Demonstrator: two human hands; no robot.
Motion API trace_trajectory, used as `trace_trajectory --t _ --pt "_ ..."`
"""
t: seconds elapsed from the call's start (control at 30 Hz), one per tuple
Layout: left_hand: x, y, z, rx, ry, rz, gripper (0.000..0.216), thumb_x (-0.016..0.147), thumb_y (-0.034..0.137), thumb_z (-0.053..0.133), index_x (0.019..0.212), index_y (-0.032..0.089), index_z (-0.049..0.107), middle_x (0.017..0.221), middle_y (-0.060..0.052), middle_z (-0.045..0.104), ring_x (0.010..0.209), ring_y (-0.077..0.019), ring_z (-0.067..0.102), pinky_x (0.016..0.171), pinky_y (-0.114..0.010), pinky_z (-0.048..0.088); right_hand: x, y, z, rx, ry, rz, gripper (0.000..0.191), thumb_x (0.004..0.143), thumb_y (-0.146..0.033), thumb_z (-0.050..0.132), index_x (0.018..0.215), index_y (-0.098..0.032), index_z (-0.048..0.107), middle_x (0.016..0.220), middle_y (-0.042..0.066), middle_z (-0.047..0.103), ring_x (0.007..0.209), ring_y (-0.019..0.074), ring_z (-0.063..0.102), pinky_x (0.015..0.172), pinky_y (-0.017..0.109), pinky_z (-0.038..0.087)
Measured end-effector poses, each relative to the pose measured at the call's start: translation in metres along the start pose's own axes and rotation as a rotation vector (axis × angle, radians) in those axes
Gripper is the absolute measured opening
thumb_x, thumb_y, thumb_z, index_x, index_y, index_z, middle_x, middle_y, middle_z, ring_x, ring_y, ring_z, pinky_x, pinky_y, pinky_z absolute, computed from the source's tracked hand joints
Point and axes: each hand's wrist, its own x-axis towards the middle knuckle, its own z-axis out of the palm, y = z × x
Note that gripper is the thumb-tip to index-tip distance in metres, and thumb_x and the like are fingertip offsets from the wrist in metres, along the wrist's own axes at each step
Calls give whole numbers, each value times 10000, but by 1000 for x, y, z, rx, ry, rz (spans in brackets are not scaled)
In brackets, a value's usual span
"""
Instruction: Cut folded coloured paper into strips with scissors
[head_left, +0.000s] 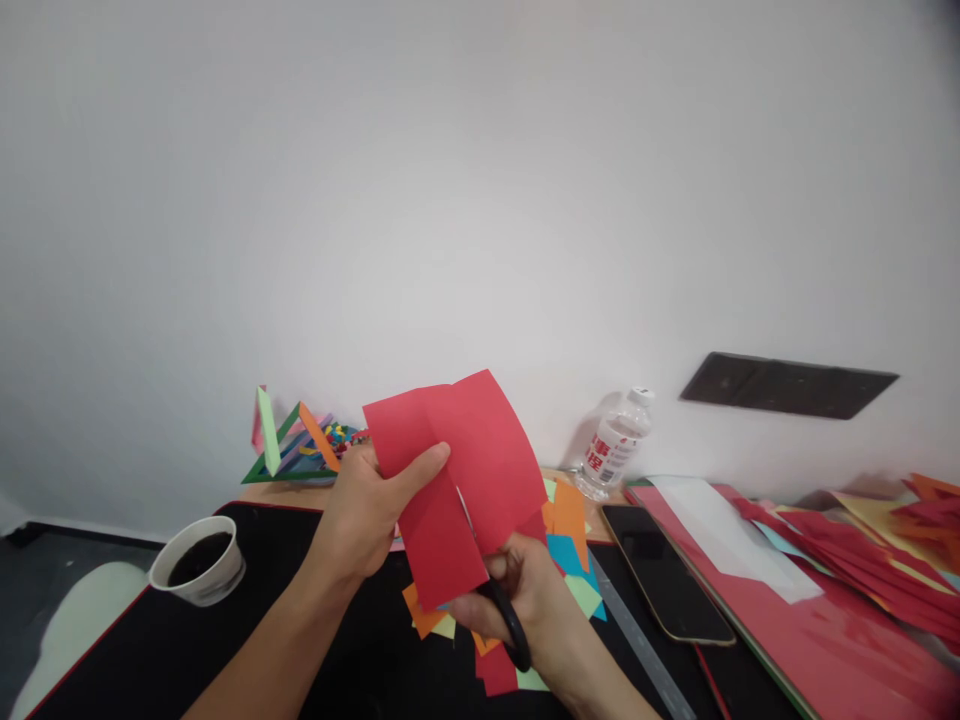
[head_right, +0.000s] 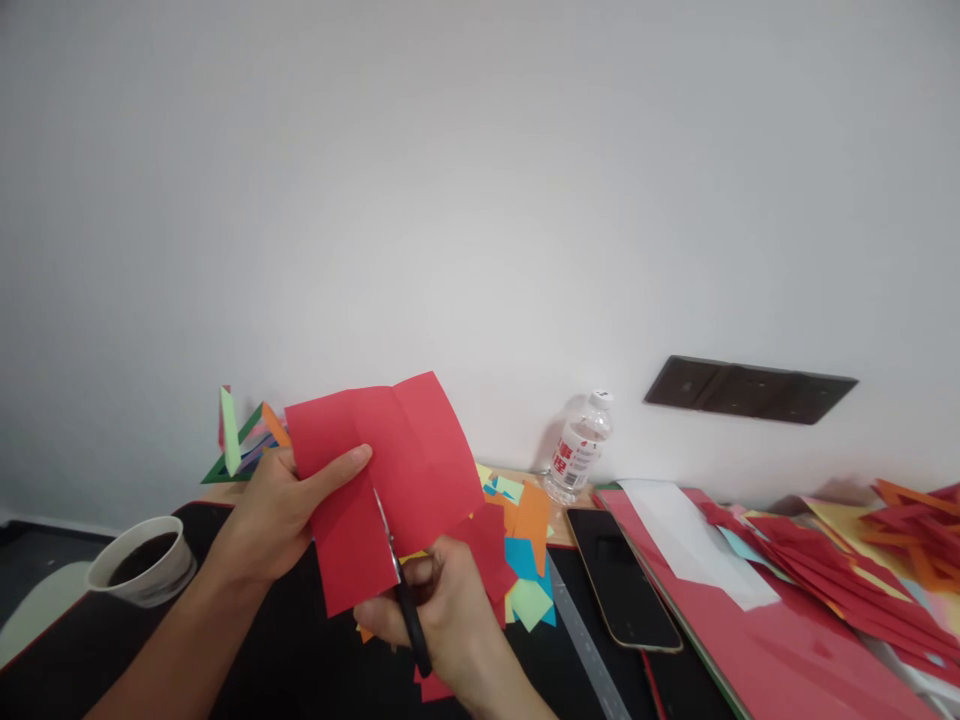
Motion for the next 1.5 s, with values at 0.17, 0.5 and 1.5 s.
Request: trace_trajectory --t 0.17,0.5,1.5 --pt "0 0 0 -17 -13 -8 193 647 308 791 730 157 704 693 -36 727 596 -187 671 535 -256 546 -1 0 1 -6 22 27 440 480 -391 895 737 -138 643 508 -50 477 472 95 409 442 199 333" --pt "1 -2 -1 -13 -9 -8 189 648 309 790 732 162 707 708 -42 737 592 -193 674 528 -256 543 0 2 0 -120 37 48 455 500 -479 859 710 -141 639 499 -38 520 404 90 436 398 199 362" --pt "-2 2 3 -26 -74 -30 198 653 306 792 739 150 706 651 -15 710 554 -141 641 524 -220 538 1 1 4 -44 53 -7 408 433 -471 853 482 -138 622 447 -18 520 425 122 489 413 228 335"
